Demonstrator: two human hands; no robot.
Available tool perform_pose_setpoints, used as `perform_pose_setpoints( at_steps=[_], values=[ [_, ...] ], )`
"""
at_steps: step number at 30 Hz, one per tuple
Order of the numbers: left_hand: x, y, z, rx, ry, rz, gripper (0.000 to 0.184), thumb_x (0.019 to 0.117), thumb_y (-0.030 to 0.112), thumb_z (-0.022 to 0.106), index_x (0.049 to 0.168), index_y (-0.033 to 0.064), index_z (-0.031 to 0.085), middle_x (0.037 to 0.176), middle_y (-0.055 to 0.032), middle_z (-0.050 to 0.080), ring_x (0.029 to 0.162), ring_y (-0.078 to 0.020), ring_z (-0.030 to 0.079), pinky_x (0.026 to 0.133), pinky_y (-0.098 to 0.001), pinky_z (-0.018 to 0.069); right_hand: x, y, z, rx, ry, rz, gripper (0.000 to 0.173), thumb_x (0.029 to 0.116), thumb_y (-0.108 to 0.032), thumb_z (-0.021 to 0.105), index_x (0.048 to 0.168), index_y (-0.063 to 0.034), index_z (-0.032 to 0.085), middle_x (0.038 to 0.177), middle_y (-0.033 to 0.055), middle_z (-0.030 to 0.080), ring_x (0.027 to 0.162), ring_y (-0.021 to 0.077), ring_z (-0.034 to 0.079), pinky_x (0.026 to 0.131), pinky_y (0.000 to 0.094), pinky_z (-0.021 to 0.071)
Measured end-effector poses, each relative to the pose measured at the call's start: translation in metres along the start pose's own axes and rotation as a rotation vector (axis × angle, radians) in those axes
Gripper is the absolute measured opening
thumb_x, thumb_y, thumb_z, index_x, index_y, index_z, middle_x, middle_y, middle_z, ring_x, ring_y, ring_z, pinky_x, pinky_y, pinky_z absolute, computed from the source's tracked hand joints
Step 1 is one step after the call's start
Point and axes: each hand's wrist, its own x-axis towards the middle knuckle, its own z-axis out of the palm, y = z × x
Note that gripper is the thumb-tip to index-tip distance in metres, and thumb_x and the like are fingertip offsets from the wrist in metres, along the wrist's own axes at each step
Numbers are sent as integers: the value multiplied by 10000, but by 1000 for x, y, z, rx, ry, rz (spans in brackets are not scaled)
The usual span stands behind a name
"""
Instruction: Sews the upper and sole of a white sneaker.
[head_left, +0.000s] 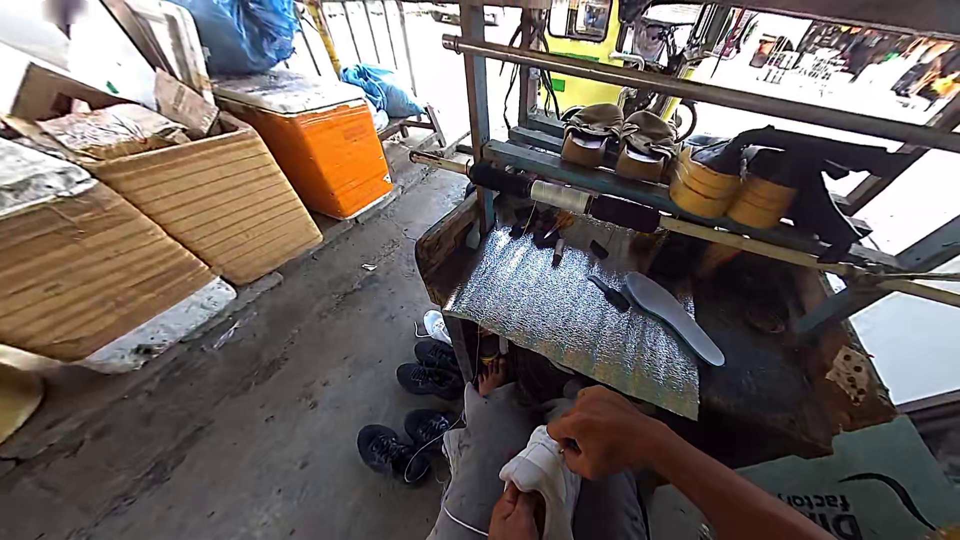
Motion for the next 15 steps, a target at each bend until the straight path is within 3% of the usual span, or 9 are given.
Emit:
perform_pose_setpoints(
  at_steps=[5, 12, 15],
  values=[
    [4, 3, 5, 15, -14, -13, 193, 1015, -23, 416, 1041, 44, 595, 829, 33, 686, 803, -15, 671, 791, -228, 574, -2, 2, 5, 21, 33, -4, 172, 916, -236, 624, 882, -69, 646, 683, 113, 622, 683, 311, 648, 657, 537, 472],
    [7, -1, -18, 131, -128, 5, 217, 1006, -40, 435, 1007, 45, 634, 812, 38, 727, 779, -26, 699, 784, -246, 595, -9, -3, 18, 45, 82, 2, 156, 959, -205, 587, 984, -57, 627, 763, 123, 648, 754, 315, 667, 720, 528, 490],
    [0, -5, -28, 217, -161, 153, 171, 1025, 13, 469, 1116, 4, 613, 888, 21, 727, 831, -46, 701, 819, -280, 593, -12, -5, 14, 64, 31, 23, 165, 982, -202, 578, 1042, -53, 613, 827, 133, 663, 815, 326, 675, 768, 546, 495]
  ],
)
